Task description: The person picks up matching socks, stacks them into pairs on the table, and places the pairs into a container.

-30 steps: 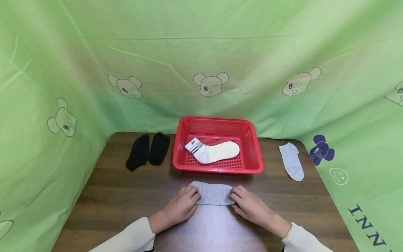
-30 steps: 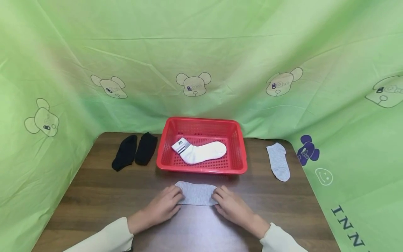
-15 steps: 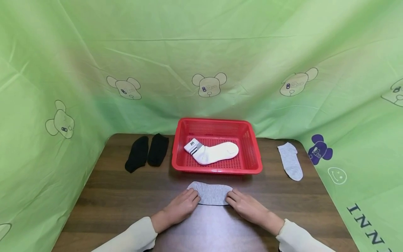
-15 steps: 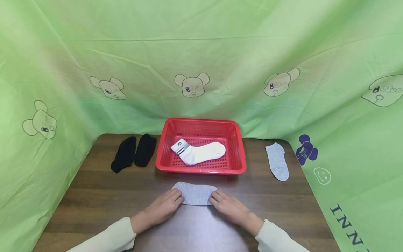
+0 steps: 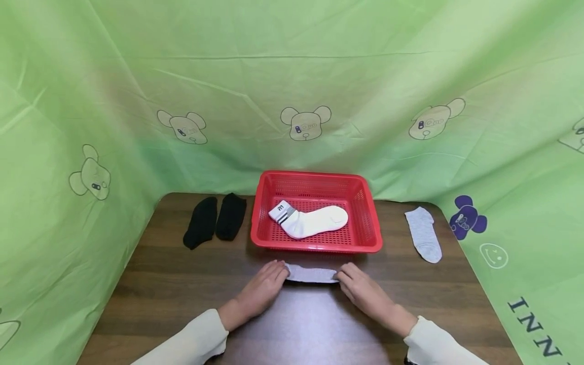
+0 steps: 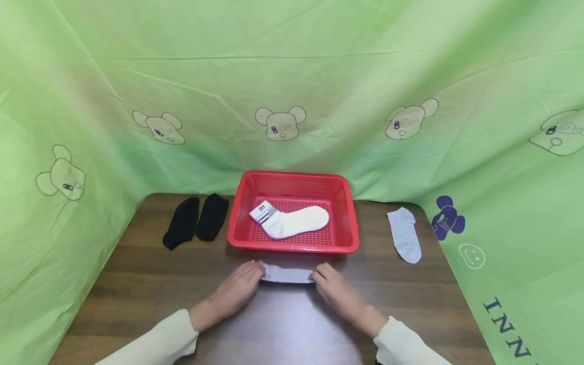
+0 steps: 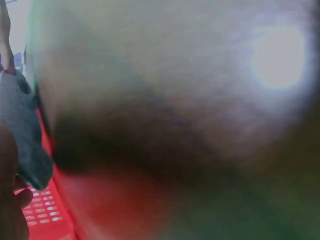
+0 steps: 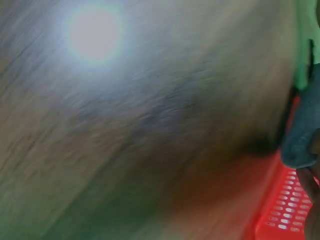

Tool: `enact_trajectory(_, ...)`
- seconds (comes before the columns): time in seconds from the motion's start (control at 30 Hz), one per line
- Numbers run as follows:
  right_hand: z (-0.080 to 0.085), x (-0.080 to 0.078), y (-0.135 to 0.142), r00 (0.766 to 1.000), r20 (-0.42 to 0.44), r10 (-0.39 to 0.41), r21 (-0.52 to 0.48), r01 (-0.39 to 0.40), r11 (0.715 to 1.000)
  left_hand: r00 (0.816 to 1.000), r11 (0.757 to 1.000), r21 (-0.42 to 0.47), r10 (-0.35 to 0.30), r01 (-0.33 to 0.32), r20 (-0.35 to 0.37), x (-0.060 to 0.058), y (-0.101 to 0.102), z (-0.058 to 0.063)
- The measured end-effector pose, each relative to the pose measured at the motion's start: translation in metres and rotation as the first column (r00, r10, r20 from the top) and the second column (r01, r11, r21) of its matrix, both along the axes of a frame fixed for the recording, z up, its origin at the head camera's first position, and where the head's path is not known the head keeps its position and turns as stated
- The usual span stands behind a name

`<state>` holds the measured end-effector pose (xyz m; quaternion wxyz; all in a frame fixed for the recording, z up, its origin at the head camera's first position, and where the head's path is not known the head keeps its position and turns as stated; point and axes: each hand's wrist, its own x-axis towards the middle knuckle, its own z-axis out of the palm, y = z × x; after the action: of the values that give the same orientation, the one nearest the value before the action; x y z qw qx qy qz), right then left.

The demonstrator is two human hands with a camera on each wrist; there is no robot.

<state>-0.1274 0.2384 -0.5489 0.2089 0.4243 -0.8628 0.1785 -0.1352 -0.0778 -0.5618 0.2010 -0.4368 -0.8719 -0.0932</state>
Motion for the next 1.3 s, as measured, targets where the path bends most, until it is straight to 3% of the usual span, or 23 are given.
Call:
enact_trajectory(0.07,0.005,-0.002,0.000,0.997,0.076,-0.029,-0.124,0.038,0.992,0.996,0.996,0.087,0.023,-0.031,0.081,-0.001,0.003,0.007)
enact_trajectory(0.13,0.011,-0.002,0.000,0.984,0.168,-0.066,-0.239,0.106,0.965,0.972,0.974,0.208,0.044,-0.094,0.230,-0.001,0.006,0.013)
enact_trajectory(0.2,0.017,-0.002,-0.002,0.947,0.310,-0.088,-0.334,0.195,0.922,0.916,0.923,0.331,0.052,-0.196,0.398,0.000,0.011,0.019)
enact_trajectory(0.23,0.020,-0.002,-0.003,0.916,0.390,-0.093,-0.368,0.247,0.896,0.878,0.889,0.378,0.053,-0.259,0.476,0.000,0.013,0.021)
enact_trajectory(0.3,0.024,-0.001,-0.005,0.834,0.545,-0.080,-0.414,0.351,0.840,0.793,0.806,0.449,0.040,-0.385,0.608,0.000,0.017,0.026)
enact_trajectory(0.4,0.029,0.000,-0.007,0.677,0.735,-0.039,-0.423,0.503,0.754,0.689,0.693,0.490,0.013,-0.528,0.725,-0.002,0.022,0.028)
enact_trajectory(0.47,0.031,0.000,-0.008,0.563,0.826,-0.017,-0.394,0.599,0.697,0.621,0.631,0.488,-0.012,-0.603,0.784,-0.004,0.025,0.027)
enact_trajectory(0.57,0.029,-0.001,-0.008,0.397,0.918,0.012,-0.320,0.723,0.612,0.528,0.562,0.465,-0.058,-0.684,0.847,-0.006,0.028,0.023)
enact_trajectory(0.6,0.028,-0.001,-0.008,0.352,0.936,0.023,-0.298,0.754,0.585,0.507,0.549,0.460,-0.074,-0.698,0.859,-0.007,0.028,0.021)
enact_trajectory(0.63,0.026,-0.002,-0.008,0.315,0.949,0.032,-0.277,0.777,0.565,0.481,0.535,0.449,-0.089,-0.715,0.872,-0.008,0.029,0.019)
enact_trajectory(0.7,0.021,-0.003,-0.007,0.268,0.962,0.041,-0.249,0.811,0.530,0.447,0.517,0.440,-0.120,-0.734,0.886,-0.010,0.031,0.015)
enact_trajectory(0.77,0.017,-0.005,-0.005,0.245,0.968,0.048,-0.235,0.834,0.498,0.432,0.507,0.441,-0.143,-0.740,0.890,-0.013,0.033,0.012)
enact_trajectory(0.87,0.012,-0.008,-0.005,0.232,0.971,0.061,-0.233,0.855,0.463,0.437,0.498,0.449,-0.149,-0.742,0.887,-0.016,0.035,0.013)
enact_trajectory(0.93,0.011,-0.010,-0.005,0.237,0.970,0.045,-0.232,0.864,0.447,0.437,0.497,0.449,-0.147,-0.743,0.887,-0.019,0.036,0.011)
enact_trajectory(1.07,0.007,-0.015,-0.009,0.292,0.951,-0.105,-0.211,0.857,0.471,0.409,0.515,0.411,-0.123,-0.752,0.904,-0.026,0.036,0.003)
enact_trajectory(1.13,0.005,-0.018,-0.010,0.327,0.924,-0.197,-0.195,0.848,0.493,0.400,0.532,0.378,-0.081,-0.757,0.913,-0.028,0.038,0.002)
enact_trajectory(1.2,0.003,-0.020,-0.010,0.353,0.899,-0.259,-0.184,0.841,0.509,0.414,0.552,0.350,-0.010,-0.757,0.910,-0.029,0.039,0.002)
enact_trajectory(1.3,0.002,-0.022,-0.010,0.373,0.875,-0.310,-0.172,0.836,0.521,0.456,0.584,0.314,0.109,-0.748,0.883,-0.030,0.042,0.003)
